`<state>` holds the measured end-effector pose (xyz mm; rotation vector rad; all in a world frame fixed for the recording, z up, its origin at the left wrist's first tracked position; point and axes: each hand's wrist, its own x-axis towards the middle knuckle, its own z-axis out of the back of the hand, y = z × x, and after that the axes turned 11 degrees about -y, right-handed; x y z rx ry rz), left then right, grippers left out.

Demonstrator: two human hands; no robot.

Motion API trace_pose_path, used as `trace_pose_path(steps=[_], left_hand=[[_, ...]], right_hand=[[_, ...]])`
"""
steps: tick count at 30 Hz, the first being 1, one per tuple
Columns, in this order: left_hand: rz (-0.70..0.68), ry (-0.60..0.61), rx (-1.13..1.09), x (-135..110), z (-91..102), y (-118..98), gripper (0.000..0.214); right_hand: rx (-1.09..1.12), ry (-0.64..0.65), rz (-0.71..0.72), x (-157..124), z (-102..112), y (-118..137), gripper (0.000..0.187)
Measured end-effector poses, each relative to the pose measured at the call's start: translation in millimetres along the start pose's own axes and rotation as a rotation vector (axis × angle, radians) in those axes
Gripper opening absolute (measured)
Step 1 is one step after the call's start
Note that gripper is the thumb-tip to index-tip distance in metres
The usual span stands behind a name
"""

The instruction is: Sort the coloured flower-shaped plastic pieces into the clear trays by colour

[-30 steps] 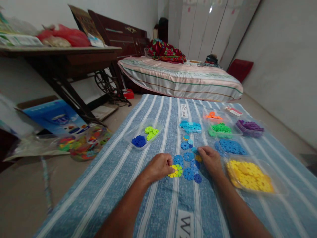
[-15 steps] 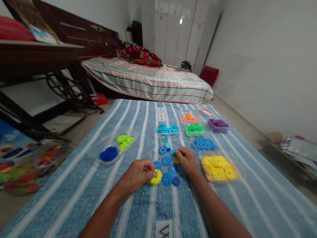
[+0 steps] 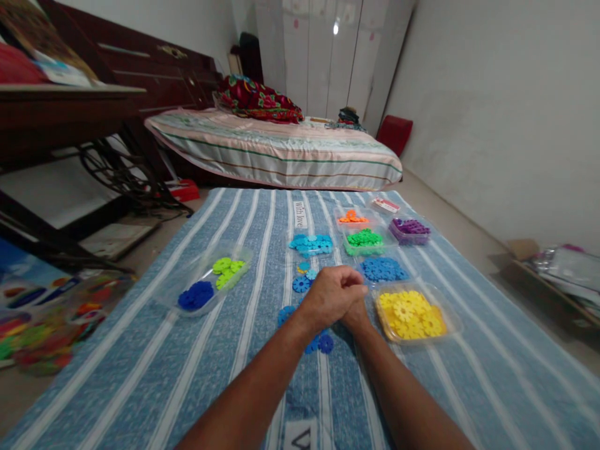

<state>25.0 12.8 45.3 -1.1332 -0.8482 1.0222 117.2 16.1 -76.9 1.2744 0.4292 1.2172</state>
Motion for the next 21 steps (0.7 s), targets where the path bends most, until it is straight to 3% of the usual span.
trace_pose_path(steps=[8,11,15,21], left_hand=[[0.200,-0.256,0.219,-27,85.7,60,0.018],[0.222,-0.247,0.327,-42,109.5,73,0.020],[0.223,-0.120,0.492,-57,118.0,76,0.020],[0.155,0.016,0.778,-67,103.1,68,0.010]], right_hand=[[0.059,-0.003,-0.035,-1,8,14,0.029],[0.064,0.009,-0.055,-3,8,16,0.031],[0.046,0.006,-0.064,-5,10,18,0.031],[0.003,-0.003,-0.045,-5,11,21,0.032]])
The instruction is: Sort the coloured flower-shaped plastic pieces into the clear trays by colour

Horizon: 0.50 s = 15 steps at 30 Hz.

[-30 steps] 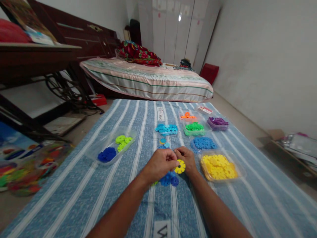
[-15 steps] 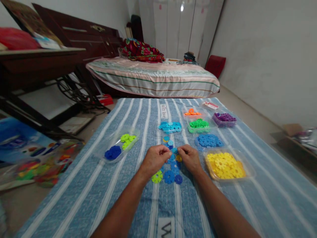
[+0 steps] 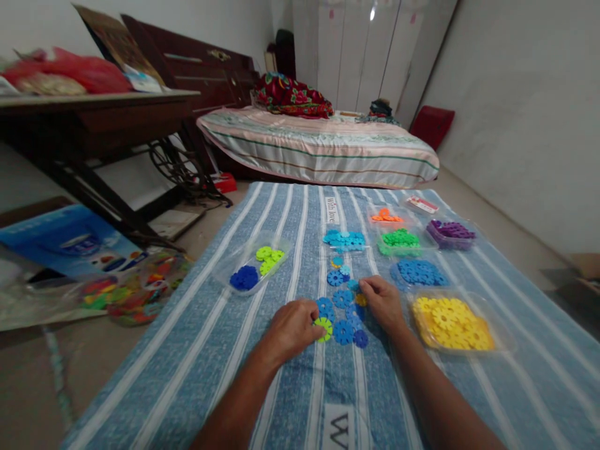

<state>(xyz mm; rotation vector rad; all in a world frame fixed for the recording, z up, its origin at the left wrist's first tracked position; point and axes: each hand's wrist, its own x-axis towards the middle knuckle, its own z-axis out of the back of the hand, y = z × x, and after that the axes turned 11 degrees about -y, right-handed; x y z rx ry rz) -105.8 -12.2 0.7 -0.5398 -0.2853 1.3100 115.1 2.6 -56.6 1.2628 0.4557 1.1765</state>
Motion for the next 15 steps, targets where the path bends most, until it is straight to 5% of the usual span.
trace_pose_path(steps=[15], left_hand=[[0.021,0.031,0.020,-4.6,0.6,-9.1,0.008]], right_hand=[[-0.012,0.006,-0.004,-3.0,0.5,-0.6,0.034]])
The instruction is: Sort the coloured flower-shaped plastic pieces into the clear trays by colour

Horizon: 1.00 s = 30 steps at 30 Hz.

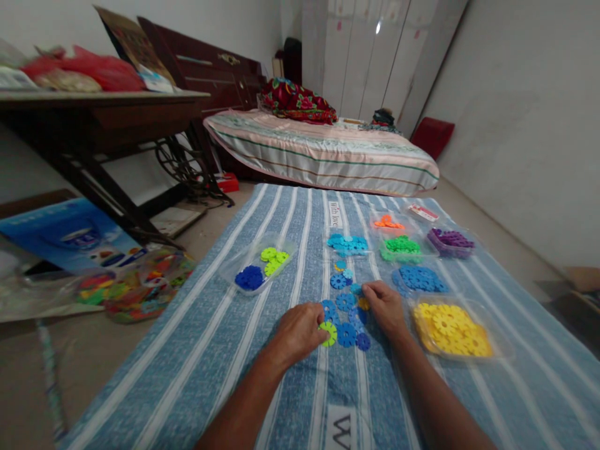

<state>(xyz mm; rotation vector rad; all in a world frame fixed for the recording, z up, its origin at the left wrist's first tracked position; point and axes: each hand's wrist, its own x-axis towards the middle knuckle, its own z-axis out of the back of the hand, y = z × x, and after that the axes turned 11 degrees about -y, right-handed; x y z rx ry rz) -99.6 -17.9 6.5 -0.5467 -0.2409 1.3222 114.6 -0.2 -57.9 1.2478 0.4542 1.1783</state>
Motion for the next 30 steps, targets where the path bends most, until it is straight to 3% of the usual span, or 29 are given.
trace_pose_path(steps=[7,13,20,24,30], left_hand=[[0.000,-0.013,-0.047,5,-4.3,8,0.004],[0.017,-0.047,-0.054,7,-6.1,11,0.002],[0.022,-0.094,-0.073,7,-7.9,14,0.026],[0.024,-0.113,-0.089,9,-10.4,16,0.041],[0.009,-0.128,-0.100,11,-14.8,20,0.037]], right_hand=[[-0.071,-0.056,0.025,-6,3,-3,0.032],[-0.280,-0.030,0.245,-25,10,-16,0.028],[-0.497,-0.007,0.348,-36,9,-22,0.030],[-0.504,-0.007,0.359,-35,9,-22,0.028],[-0.415,-0.043,0.347,-33,9,-26,0.026]])
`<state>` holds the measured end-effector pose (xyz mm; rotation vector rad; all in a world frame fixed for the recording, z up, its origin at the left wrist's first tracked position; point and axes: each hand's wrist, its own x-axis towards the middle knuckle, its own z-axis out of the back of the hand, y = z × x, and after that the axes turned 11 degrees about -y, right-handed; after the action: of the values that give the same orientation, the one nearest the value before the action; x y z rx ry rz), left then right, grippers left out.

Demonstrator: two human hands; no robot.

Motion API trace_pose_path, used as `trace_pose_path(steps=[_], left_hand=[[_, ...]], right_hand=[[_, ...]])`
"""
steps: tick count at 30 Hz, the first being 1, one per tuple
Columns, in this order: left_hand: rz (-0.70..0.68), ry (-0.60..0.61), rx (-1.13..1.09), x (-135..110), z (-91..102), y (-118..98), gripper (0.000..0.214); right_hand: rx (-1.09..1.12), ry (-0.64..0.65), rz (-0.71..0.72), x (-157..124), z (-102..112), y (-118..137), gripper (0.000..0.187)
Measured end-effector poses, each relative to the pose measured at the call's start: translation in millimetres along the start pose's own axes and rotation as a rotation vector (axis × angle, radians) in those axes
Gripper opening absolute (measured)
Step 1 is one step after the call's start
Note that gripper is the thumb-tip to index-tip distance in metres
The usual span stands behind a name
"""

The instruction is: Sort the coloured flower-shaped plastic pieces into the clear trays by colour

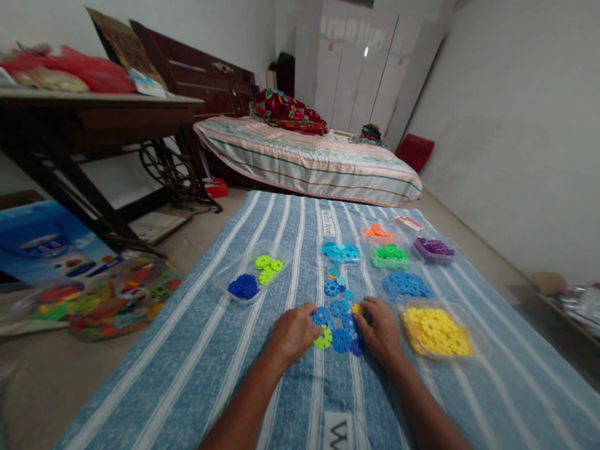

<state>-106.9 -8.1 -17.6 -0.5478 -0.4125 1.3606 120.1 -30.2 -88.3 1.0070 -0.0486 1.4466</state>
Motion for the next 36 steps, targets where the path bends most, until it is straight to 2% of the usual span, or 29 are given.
trace_pose_path(steps=[7,14,21,36], left_hand=[[0.001,-0.058,0.015,2,-3.5,1,0.029],[-0.002,-0.207,0.067,7,-18.1,9,0.026],[-0.070,-0.368,-0.021,9,-29.2,19,0.028],[-0.122,-0.389,-0.027,7,-27.3,17,0.025]], right_hand=[[0.048,-0.001,-0.026,2,-1,1,0.022],[0.070,-0.016,-0.037,5,-1,3,0.019],[0.112,-0.013,-0.077,5,0,2,0.019],[0.123,0.028,-0.119,8,7,7,0.017]])
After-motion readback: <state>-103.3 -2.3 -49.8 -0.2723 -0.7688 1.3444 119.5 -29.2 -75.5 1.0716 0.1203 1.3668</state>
